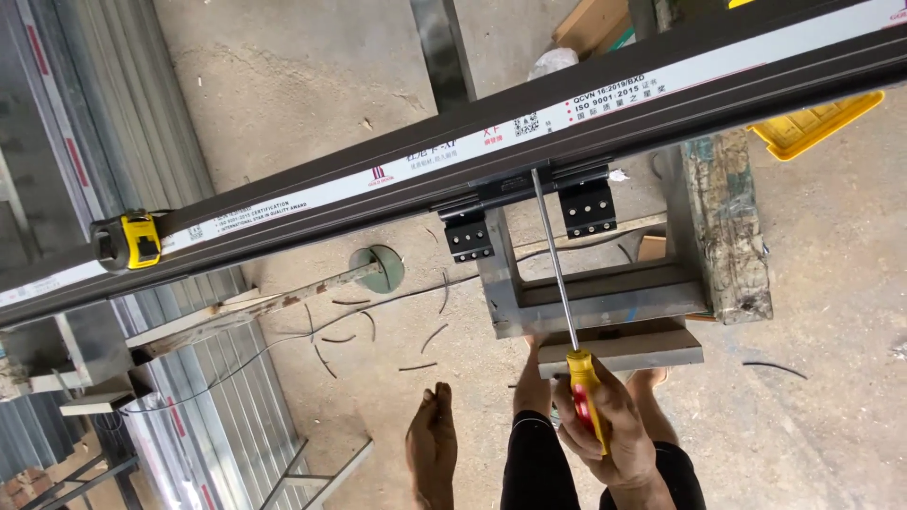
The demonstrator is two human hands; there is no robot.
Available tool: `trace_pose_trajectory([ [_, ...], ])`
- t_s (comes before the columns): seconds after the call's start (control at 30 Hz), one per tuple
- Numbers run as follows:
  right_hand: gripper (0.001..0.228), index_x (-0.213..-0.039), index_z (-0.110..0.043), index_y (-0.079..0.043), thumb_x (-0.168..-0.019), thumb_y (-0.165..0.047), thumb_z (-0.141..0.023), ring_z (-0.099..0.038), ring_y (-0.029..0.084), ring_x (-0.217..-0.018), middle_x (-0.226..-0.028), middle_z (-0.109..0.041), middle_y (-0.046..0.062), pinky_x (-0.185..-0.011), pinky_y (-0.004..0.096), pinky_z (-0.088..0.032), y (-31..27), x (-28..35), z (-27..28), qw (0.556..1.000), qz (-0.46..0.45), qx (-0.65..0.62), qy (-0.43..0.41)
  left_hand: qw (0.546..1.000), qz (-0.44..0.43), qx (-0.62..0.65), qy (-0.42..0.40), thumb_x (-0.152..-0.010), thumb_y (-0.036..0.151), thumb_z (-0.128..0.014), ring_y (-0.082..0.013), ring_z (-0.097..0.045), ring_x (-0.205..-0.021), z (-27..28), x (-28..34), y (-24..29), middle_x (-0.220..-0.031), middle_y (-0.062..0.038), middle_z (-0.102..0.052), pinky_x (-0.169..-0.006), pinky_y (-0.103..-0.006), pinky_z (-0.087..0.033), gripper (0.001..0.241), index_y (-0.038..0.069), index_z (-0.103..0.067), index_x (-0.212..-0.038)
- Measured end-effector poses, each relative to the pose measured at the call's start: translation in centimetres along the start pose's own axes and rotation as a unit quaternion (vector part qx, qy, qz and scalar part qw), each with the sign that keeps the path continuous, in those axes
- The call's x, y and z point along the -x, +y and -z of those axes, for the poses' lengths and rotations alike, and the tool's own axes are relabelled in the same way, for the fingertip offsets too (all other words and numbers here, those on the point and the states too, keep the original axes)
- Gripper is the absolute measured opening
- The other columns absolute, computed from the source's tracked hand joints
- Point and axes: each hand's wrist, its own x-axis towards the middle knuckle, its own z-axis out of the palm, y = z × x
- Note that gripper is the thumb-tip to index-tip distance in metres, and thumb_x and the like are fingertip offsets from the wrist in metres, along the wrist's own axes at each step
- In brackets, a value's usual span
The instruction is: Assembling an aluminum window frame by attaching metal brackets with a screwdriver and peeling protective film.
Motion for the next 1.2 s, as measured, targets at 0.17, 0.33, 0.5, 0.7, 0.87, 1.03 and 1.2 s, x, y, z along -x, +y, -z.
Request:
trace_pose_trajectory([
  [0.17, 0.046, -0.124, -0.058, 0.008, -0.111, -0.034, -0.044, -0.047, 0.011, -0.05, -0.093, -0.068, 0.016, -0.042, 0.025, -0.038, -0.1, 0.3, 1.6, 0.995, 0.005, 0.085, 0.052, 0.969, 0.006, -0.108, -0.223, -0.106, 0.005, -0.045, -0.0149, -0.066, -0.063, -1.1, 1.2, 0.4, -0.095, -0.028, -0.072, -0.052, -0.0181, -0.057, 0.037, -0.017, -0.053, -0.135],
  [0.33, 0.053, -0.123, -0.06, 0.009, -0.114, -0.037, -0.037, -0.034, 0.008, -0.033, -0.065, -0.059, 0.014, -0.028, 0.022, -0.029, -0.7, 0.4, 0.2, 0.998, -0.042, -0.028, 0.021, 0.885, -0.073, -0.18, -0.422, -0.108, 0.018, -0.054, -0.0061, -0.036, -0.043, -6.4, 5.2, -0.4, -0.067, -0.002, -0.063, -0.034, -0.0229, -0.025, 0.025, 0.002, -0.069, -0.098],
  [0.5, 0.087, -0.126, -0.063, 0.01, -0.106, -0.067, -0.028, -0.036, 0.014, -0.032, -0.059, -0.058, 0.012, -0.031, 0.028, -0.03, -0.4, 3.4, -0.3, 0.994, -0.012, 0.089, 0.07, 0.764, -0.247, -0.332, -0.494, -0.108, 0.026, -0.054, -0.0091, -0.035, -0.059, -13.1, 9.4, 0.1, -0.066, 0.005, -0.045, -0.055, -0.0253, -0.03, 0.034, 0.002, -0.073, -0.122],
  [0.7, 0.091, -0.166, -0.04, -0.024, -0.081, -0.057, -0.047, -0.053, 0.019, -0.056, -0.068, -0.063, 0.011, -0.058, 0.031, -0.046, -1.0, 6.3, -8.6, 0.728, -0.006, 0.583, 0.361, 0.669, -0.283, -0.349, -0.592, -0.109, -0.001, -0.047, -0.0304, -0.077, -0.088, -18.4, 10.2, 0.6, -0.103, -0.02, -0.074, -0.076, -0.0365, -0.068, 0.023, 0.001, -0.045, -0.132],
  [0.87, 0.058, -0.147, -0.06, -0.017, -0.091, -0.034, -0.058, -0.054, 0.0, -0.06, -0.14, -0.069, -0.008, -0.058, 0.017, -0.045, -0.9, 7.1, -8.8, 0.595, 0.116, 0.729, 0.318, 0.69, -0.198, -0.315, -0.621, -0.107, 0.016, -0.06, -0.0333, -0.078, -0.091, -20.2, 9.3, 1.3, -0.103, -0.022, -0.075, -0.076, -0.0418, -0.07, 0.02, -0.001, -0.066, -0.116],
  [1.03, 0.051, -0.138, -0.065, -0.009, -0.09, -0.027, -0.061, -0.056, -0.001, -0.057, -0.143, -0.066, -0.001, -0.055, 0.015, -0.044, -1.0, 7.4, -7.2, 0.599, 0.161, 0.729, 0.291, 0.655, -0.174, -0.359, -0.642, -0.108, 0.019, -0.057, -0.033, -0.078, -0.086, -20.3, 8.9, 2.6, -0.099, -0.023, -0.075, -0.071, -0.0375, -0.07, 0.024, -0.002, -0.068, -0.114],
  [1.2, 0.047, -0.132, -0.066, 0.0, -0.089, -0.021, -0.064, -0.073, 0.011, -0.099, -0.138, -0.069, 0.016, -0.074, 0.02, -0.053, -0.7, 7.8, -5.4, 0.631, 0.206, 0.7, 0.265, 0.633, -0.148, -0.401, -0.646, -0.108, 0.017, -0.054, -0.0338, -0.078, -0.088, -20.5, 8.8, 3.9, -0.101, -0.022, -0.075, -0.073, -0.0405, -0.07, 0.025, -0.004, -0.065, -0.113],
])
